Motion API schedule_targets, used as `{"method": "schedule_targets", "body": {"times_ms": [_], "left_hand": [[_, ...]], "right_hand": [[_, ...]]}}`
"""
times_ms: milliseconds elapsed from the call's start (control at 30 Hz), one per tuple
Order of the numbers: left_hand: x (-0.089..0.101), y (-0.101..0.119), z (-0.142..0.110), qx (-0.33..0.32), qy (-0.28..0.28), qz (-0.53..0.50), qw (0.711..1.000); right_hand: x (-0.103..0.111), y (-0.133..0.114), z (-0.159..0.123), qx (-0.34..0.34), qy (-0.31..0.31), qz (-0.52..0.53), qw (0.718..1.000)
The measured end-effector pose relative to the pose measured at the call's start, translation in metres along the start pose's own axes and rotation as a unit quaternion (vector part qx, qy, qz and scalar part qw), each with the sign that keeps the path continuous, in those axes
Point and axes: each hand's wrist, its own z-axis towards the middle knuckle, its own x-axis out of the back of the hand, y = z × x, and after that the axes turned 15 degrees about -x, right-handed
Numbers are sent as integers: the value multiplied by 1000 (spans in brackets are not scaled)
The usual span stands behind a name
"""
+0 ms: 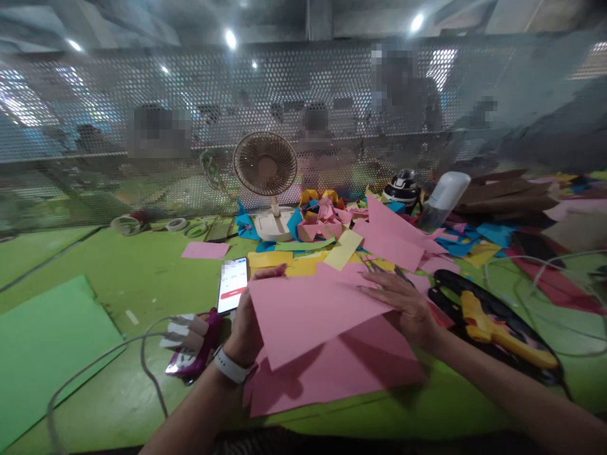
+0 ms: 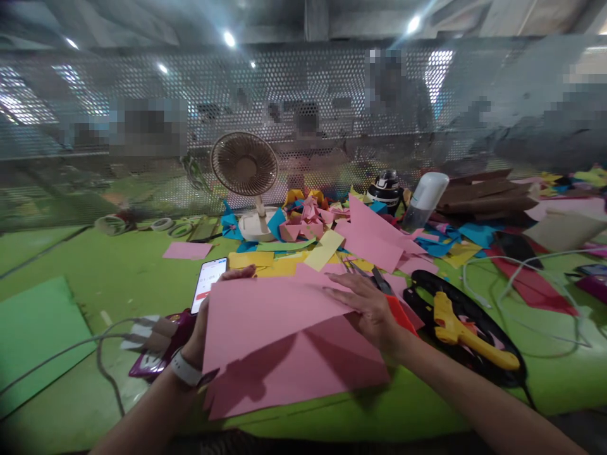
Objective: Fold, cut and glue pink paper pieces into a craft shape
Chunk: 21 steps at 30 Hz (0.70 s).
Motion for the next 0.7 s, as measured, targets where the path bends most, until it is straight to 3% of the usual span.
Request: {"method": "schedule_targets", "body": {"times_ms": [100,233,267,300,333,400,467,500,567,700], "left_hand": [[8,-2,13,-36,51,35,997],[16,7,17,-189,96,97,972],[15,10,14,-206,66,145,965],[13,13,8,-197,-8,201,960],[10,15,1,-168,-133,249,945],[2,15,-14,-133,-351,326,868],[-4,8,-28,-139,-470,371,789],[-7,2,-33,-149,-499,385,762],[-9,-9,-40,-166,-517,400,738],[-9,-24,-44,-181,-488,419,744]], "right_hand": [[6,-4,-5,69,-5,-123,990],[-4,-6,-18,113,-47,-265,957],[-9,-5,-21,119,-60,-277,952],[-13,-4,-24,123,-75,-279,949],[-17,-3,-26,127,-89,-271,950],[-22,0,-29,122,-116,-237,957],[-22,1,-29,101,-138,-191,967],[-22,1,-29,84,-146,-164,972],[-21,0,-26,44,-166,-104,980],[-22,-6,-17,-16,-211,-7,977]]}}
